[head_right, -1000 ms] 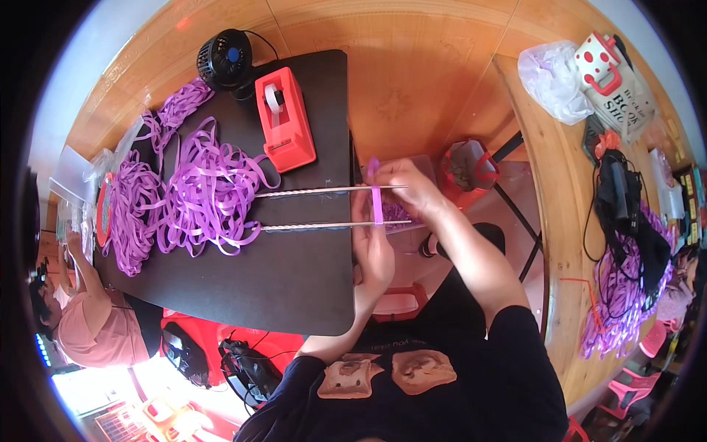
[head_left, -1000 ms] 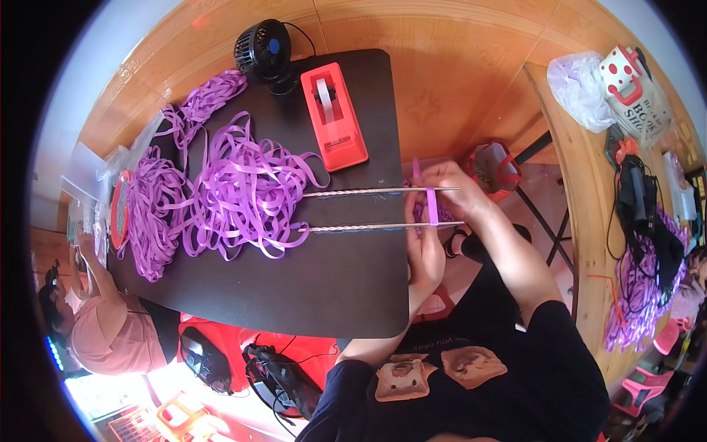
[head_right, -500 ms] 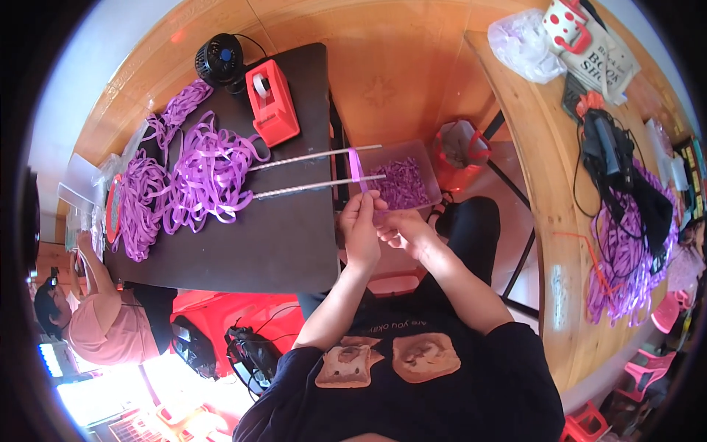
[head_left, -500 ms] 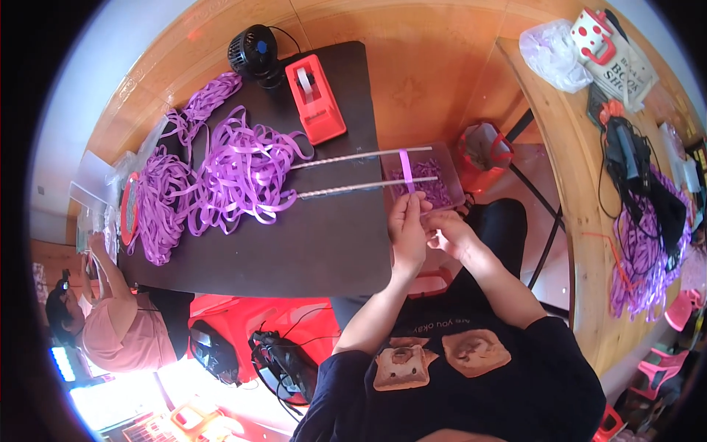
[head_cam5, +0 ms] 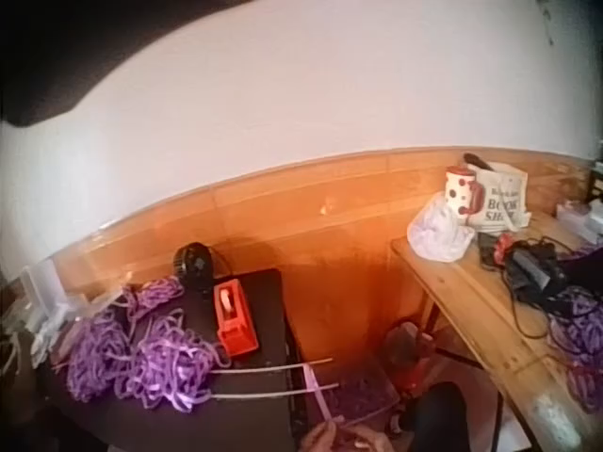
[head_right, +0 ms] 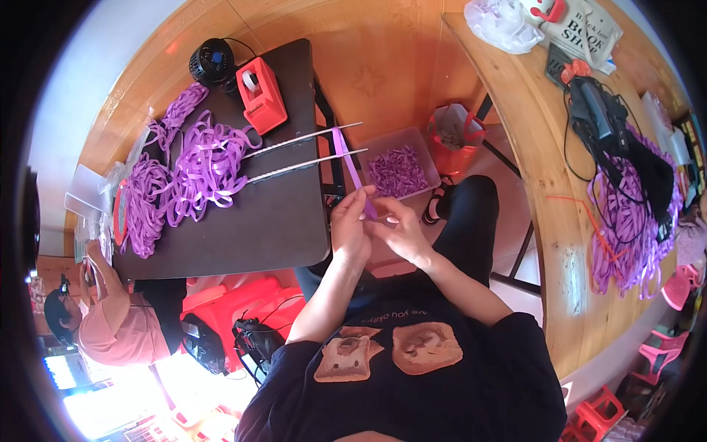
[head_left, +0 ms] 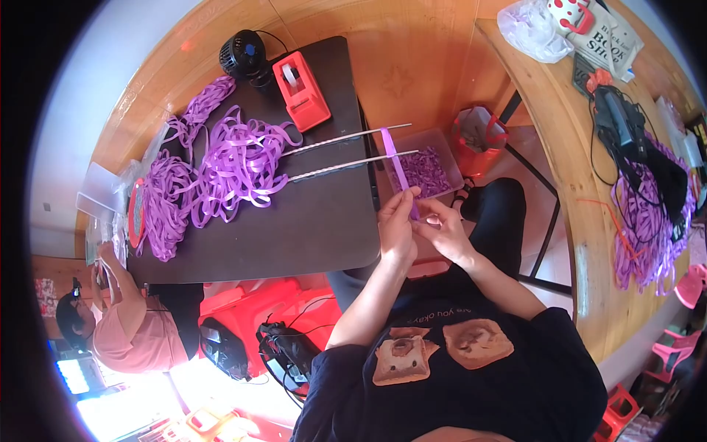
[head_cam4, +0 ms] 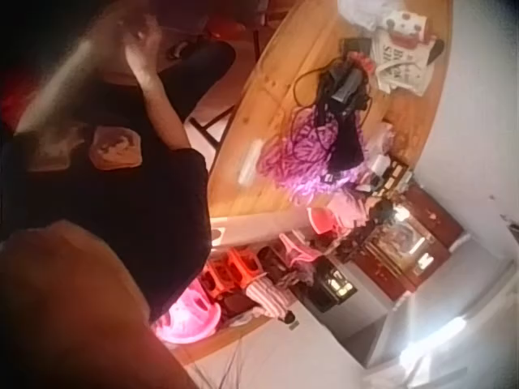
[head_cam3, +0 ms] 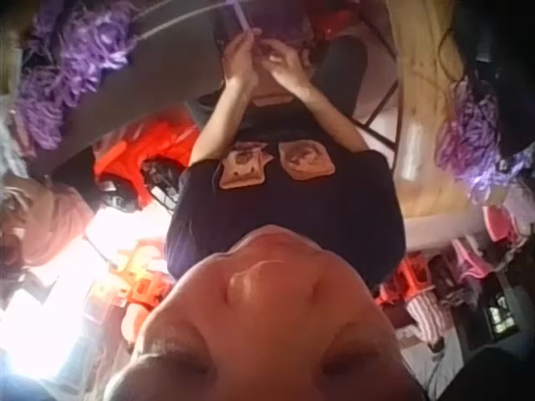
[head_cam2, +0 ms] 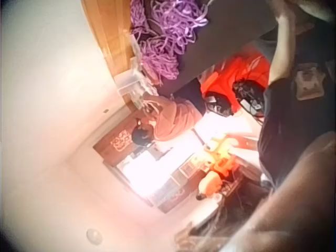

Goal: The person is tying purple ribbons onto a metal wire template to create decorative items.

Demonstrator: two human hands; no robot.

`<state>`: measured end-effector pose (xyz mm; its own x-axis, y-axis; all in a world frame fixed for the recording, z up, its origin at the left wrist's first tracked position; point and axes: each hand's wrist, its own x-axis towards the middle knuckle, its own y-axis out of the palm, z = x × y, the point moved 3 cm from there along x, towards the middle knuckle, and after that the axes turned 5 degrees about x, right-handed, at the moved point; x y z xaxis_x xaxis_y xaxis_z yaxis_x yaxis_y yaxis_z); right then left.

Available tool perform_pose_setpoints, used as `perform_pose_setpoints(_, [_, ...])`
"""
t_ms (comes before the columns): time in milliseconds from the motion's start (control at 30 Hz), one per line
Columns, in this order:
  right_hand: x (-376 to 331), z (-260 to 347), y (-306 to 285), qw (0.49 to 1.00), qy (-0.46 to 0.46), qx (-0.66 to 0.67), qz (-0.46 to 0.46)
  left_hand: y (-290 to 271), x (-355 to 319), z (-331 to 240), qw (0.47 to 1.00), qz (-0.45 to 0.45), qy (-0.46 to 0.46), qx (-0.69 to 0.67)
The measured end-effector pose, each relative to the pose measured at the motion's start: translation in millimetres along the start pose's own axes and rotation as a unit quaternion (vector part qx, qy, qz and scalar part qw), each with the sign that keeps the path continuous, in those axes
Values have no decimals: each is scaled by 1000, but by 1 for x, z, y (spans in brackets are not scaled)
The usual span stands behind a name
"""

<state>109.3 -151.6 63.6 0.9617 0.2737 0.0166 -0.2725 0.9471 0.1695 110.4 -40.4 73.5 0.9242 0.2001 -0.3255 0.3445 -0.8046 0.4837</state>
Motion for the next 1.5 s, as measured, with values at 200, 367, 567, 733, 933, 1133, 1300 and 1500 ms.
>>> perform_pose_setpoints(200, [-5, -15, 13, 995, 12, 98, 7, -1, -3, 2, 1000, -7, 17, -7])
perform_pose_setpoints(367, [-11, -9, 15, 987, 45, 154, 11, 1, -21, 0, 999, -33, 3, 25])
perform_pose_setpoints(567, [-22, 9, 25, 974, 111, 194, 43, -17, -41, -1, 994, -12, -9, 106])
perform_pose_setpoints(733, [-21, 10, 12, 974, 144, 73, 155, -15, -45, -6, 998, -7, 18, 54])
perform_pose_setpoints(933, [11, 67, -1, 830, -384, -403, -32, -19, -48, -11, 994, -5, 55, 96])
perform_pose_setpoints(1133, [23, 79, 19, 627, -580, -519, 29, -19, -56, -14, 993, -8, 79, 93])
perform_pose_setpoints(1300, [24, 79, 24, 610, -612, -503, 26, -18, -64, -22, 989, 9, 88, 116])
perform_pose_setpoints(1500, [22, 90, 27, 644, -600, -474, 22, -24, -70, -18, 995, 77, 50, 38])
